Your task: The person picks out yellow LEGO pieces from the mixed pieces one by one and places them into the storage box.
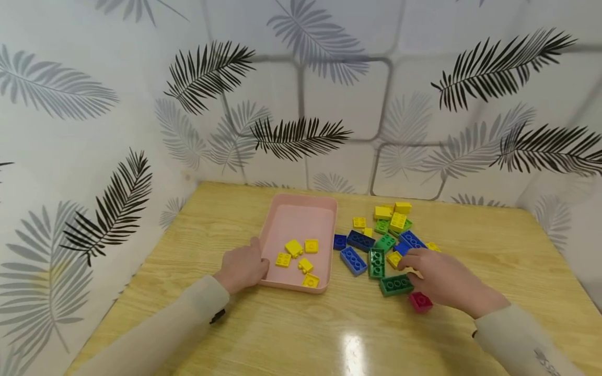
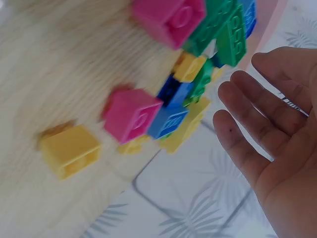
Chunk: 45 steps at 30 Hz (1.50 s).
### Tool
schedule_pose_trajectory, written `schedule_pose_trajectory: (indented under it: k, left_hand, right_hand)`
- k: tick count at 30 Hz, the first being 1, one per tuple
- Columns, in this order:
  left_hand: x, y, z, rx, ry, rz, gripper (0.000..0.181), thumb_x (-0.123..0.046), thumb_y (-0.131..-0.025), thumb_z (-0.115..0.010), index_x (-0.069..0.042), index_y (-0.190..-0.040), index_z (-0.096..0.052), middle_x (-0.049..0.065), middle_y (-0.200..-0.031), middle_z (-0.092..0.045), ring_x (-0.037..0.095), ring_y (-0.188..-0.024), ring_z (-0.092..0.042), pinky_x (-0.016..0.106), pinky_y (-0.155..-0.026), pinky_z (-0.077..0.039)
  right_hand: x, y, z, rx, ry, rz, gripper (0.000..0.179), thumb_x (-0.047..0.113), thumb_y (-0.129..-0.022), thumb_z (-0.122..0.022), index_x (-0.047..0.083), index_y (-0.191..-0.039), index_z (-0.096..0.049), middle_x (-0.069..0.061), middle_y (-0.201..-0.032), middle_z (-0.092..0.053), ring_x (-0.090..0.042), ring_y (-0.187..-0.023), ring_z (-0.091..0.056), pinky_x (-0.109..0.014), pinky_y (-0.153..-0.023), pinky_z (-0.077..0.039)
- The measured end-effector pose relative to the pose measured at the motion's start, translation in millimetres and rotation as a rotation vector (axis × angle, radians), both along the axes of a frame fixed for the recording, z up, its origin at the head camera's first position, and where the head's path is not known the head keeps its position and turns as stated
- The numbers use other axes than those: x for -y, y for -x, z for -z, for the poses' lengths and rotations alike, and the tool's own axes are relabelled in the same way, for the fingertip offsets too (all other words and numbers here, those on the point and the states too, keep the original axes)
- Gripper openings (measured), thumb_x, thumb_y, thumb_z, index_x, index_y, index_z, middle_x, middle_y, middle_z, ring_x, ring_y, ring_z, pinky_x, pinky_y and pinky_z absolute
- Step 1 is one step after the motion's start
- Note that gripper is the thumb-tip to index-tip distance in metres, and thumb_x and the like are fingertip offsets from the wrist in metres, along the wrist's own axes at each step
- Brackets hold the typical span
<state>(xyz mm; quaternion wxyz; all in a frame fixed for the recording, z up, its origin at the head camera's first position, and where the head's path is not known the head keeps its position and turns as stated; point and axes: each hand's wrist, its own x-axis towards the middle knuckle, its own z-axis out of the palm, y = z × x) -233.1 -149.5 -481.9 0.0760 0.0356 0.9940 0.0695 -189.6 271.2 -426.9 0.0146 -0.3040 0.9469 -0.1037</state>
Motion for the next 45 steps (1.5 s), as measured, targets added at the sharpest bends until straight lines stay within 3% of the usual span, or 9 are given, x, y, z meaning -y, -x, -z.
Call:
schedule_pose_trajectory:
  k: [10, 24, 35, 40, 45]
  left_hand:
    - [-0.9, 1.2, -2.8, 0.006, -0.001, 0.001, 0.036, -0.033, -0.098, -0.05, -0.002, -0.116, -0.047, 0.004, -0.061, -0.053, 0.018, -0.049, -0.049, 0.033, -0.048, -0.039]
    - [0.0, -0.9, -4.9, 0.016, -0.003, -0.01, 0.036, -0.033, -0.097, -0.051, -0.002, -0.116, -0.047, 0.004, -0.061, -0.053, 0.018, -0.049, -0.048, 0.033, -0.048, -0.039]
    - [-0.5, 1.9, 0.0, 0.018, -0.021, -0.004, 0.037, -0.032, -0.097, -0.05, -0.002, -0.119, -0.047, 0.005, -0.062, -0.054, 0.019, -0.049, -0.049, 0.034, -0.05, -0.039]
    - [0.5, 2.4, -0.1, 0.014, -0.031, -0.005, 0.038, -0.031, -0.096, -0.049, -0.001, -0.12, -0.047, 0.005, -0.061, -0.053, 0.019, -0.049, -0.049, 0.034, -0.049, -0.038]
    - [-0.4, 0.9, -1.9, 0.027, -0.02, -0.008, 0.043, -0.031, -0.096, -0.049, 0.001, -0.126, -0.046, 0.005, -0.061, -0.054, 0.019, -0.048, -0.049, 0.034, -0.049, -0.039]
  right_hand:
    - [-44, -12.5, 15.1, -0.046, 0.017, 0.108, 0.016, 0.013, -0.084, -0.079, 0.021, -0.097, -0.075, 0.009, -0.096, -0.07, -0.016, -0.087, -0.069, -0.04, -0.075, -0.057]
    - [-84, -13.2, 31.6, 0.081, -0.112, 0.275, 0.018, 0.011, -0.08, -0.08, 0.013, -0.097, -0.074, -0.008, -0.102, -0.071, -0.033, -0.093, -0.069, -0.053, -0.077, -0.055]
    - [-88, -13.4, 40.3, 0.083, -0.077, 0.232, 0.018, -0.001, -0.079, -0.076, 0.006, -0.095, -0.072, -0.008, -0.095, -0.073, -0.028, -0.087, -0.069, -0.052, -0.078, -0.056]
    - [-82, -11.6, 32.6, 0.073, -0.067, 0.218, 0.018, -0.001, -0.08, -0.075, 0.005, -0.097, -0.073, -0.008, -0.095, -0.074, -0.027, -0.085, -0.069, -0.05, -0.075, -0.056]
    - [-64, -9.1, 18.8, 0.05, -0.045, 0.179, 0.017, 0.003, -0.082, -0.077, 0.01, -0.098, -0.074, -0.001, -0.094, -0.073, -0.018, -0.082, -0.067, -0.043, -0.072, -0.056]
